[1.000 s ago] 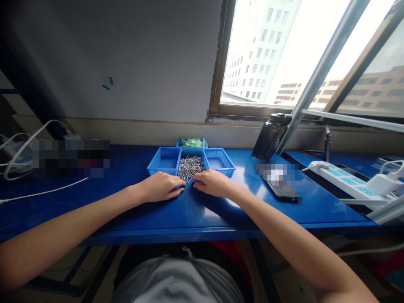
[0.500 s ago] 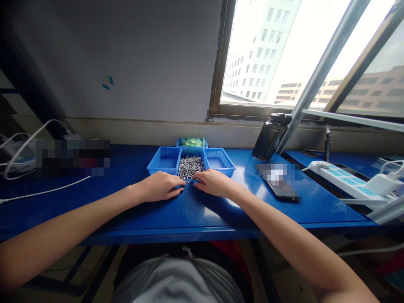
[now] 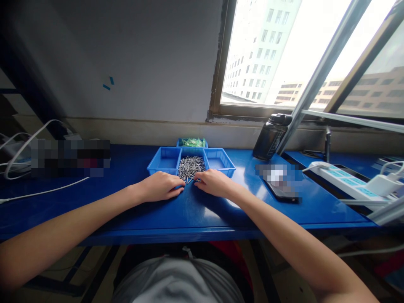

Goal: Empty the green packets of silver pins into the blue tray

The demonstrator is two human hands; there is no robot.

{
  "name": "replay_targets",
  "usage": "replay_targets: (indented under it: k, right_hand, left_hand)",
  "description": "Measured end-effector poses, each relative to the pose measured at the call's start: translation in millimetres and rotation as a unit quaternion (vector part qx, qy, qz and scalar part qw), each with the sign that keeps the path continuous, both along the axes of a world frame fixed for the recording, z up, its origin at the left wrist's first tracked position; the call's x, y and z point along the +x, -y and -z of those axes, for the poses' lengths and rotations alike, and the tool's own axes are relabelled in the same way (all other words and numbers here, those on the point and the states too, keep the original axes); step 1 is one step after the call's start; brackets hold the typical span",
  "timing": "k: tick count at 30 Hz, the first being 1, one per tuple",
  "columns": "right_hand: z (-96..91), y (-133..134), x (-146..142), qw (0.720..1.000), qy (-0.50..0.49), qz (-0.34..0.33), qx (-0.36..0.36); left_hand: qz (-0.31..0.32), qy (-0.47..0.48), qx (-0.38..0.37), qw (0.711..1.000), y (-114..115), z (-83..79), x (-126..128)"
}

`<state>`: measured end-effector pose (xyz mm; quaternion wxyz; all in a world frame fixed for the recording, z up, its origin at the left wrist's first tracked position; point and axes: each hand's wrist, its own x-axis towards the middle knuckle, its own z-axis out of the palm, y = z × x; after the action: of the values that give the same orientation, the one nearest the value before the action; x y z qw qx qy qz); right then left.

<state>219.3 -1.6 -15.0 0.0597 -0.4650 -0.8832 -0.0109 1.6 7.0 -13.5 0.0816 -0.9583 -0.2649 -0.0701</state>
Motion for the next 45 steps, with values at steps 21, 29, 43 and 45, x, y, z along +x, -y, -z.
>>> replay_targets:
  k: [21,29,43,45]
  right_hand:
    - [-0.2,-0.5,2.7,1.000,-0.011,0.014,0.002]
    - [2.1,-2.5,2.9,1.000,-0.003,0.017,0.001]
    - [-1.6,0.0,1.7,1.000,0.007,0.012,0.019]
    - [-2.6,0.6,1.5,1.000,0.006,0.018,0.023]
  left_hand:
    - [0.005,0.005,-0.002,1.000,-0.2,-1.3,-1.0]
    - [0.005,0.008,-0.013,1.000,-0.3,-1.9,-0.2]
    - [0.006,0.007,-0.012,1.000,-0.2,-2.0,-0.2]
    - [0.007,0.008,-0.012,1.000,-0.2,-2.0,-0.3]
